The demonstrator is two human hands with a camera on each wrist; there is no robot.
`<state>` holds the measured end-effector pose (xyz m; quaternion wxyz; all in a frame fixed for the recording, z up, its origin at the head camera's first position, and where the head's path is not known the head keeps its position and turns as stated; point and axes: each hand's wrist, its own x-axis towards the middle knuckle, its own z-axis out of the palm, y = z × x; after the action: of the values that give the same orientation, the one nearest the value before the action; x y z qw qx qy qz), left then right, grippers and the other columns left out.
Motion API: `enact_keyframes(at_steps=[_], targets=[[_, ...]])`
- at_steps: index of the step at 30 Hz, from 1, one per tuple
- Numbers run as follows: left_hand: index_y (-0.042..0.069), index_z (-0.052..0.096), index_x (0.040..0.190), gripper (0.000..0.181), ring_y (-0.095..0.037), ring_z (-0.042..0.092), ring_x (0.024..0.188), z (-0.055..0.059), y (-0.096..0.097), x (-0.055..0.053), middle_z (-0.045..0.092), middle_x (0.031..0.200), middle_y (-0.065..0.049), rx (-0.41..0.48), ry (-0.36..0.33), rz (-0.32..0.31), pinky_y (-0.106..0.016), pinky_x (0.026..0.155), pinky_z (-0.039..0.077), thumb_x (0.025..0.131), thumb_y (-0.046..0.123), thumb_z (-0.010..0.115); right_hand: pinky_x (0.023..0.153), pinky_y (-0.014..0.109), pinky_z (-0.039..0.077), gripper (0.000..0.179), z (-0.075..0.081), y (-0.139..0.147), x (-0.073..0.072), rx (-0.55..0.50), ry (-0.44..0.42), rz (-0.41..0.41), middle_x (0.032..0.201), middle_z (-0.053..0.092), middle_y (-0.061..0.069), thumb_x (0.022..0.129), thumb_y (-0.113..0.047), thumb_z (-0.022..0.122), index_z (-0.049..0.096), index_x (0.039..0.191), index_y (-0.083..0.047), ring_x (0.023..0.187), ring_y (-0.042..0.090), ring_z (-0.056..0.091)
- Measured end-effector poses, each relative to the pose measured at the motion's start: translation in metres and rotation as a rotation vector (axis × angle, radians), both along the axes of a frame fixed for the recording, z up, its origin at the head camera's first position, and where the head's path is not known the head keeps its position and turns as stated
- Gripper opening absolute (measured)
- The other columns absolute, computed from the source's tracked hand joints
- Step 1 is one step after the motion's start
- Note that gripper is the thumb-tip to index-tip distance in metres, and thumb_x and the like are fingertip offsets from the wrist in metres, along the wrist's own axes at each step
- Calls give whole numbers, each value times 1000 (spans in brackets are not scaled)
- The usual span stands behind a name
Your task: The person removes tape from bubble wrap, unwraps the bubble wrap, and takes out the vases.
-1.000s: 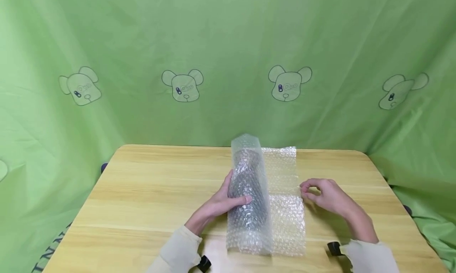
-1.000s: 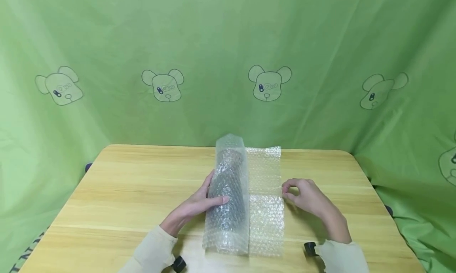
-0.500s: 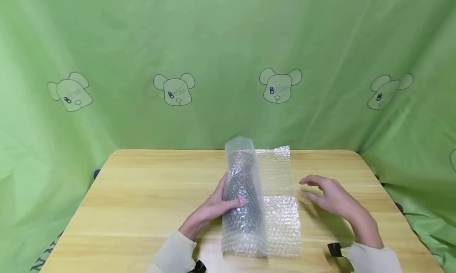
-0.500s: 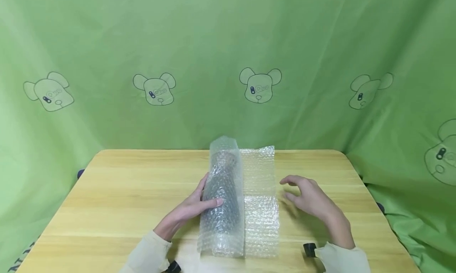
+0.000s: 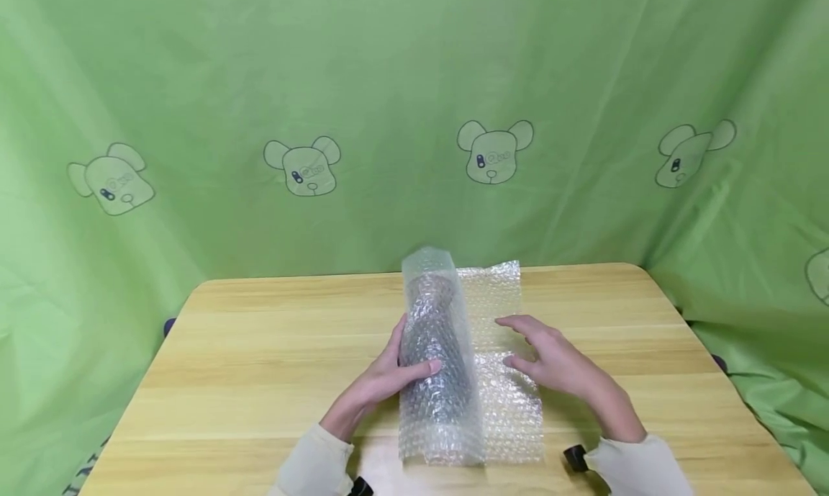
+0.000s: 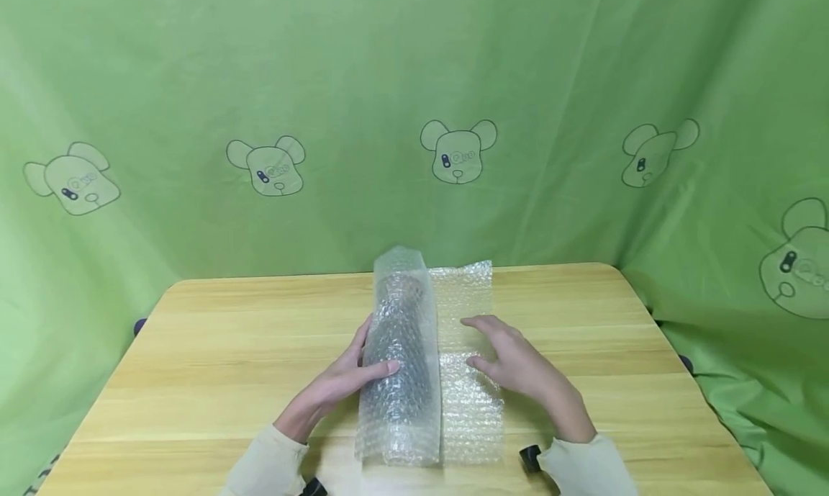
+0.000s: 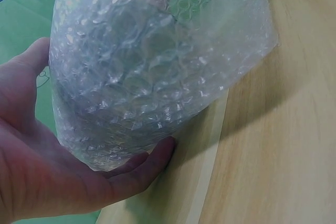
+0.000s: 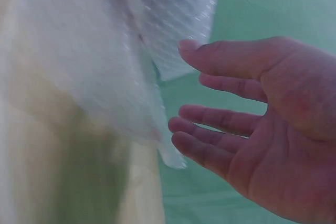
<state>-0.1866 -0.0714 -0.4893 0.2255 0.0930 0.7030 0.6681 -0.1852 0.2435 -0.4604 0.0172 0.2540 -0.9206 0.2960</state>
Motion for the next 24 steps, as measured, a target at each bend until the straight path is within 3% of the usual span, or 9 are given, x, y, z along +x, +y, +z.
enact_keyframes(at_steps=[6,14,24], targets=[[27,-7,166,115,-46,34,143,1,0,2,11,165,-31,13,-6,-15,-62,116,32,89,36,80,109,64,41,65,-13,-7,1,42,-35,20,146,50,29,87,-10,79,52,145,5,132,49,50],[30,-5,166,115,-46,34,143,2,-1,1,11,165,-31,11,-20,-4,-62,118,30,89,36,80,113,68,31,74,-15,-8,3,72,-139,29,152,40,36,85,-20,83,50,146,4,139,55,38],[30,-6,166,114,-45,39,140,1,0,1,14,165,-30,36,-21,-6,-60,116,35,90,34,79,113,70,31,81,-18,-11,5,124,-194,18,157,29,38,78,-28,88,54,145,3,140,58,34]])
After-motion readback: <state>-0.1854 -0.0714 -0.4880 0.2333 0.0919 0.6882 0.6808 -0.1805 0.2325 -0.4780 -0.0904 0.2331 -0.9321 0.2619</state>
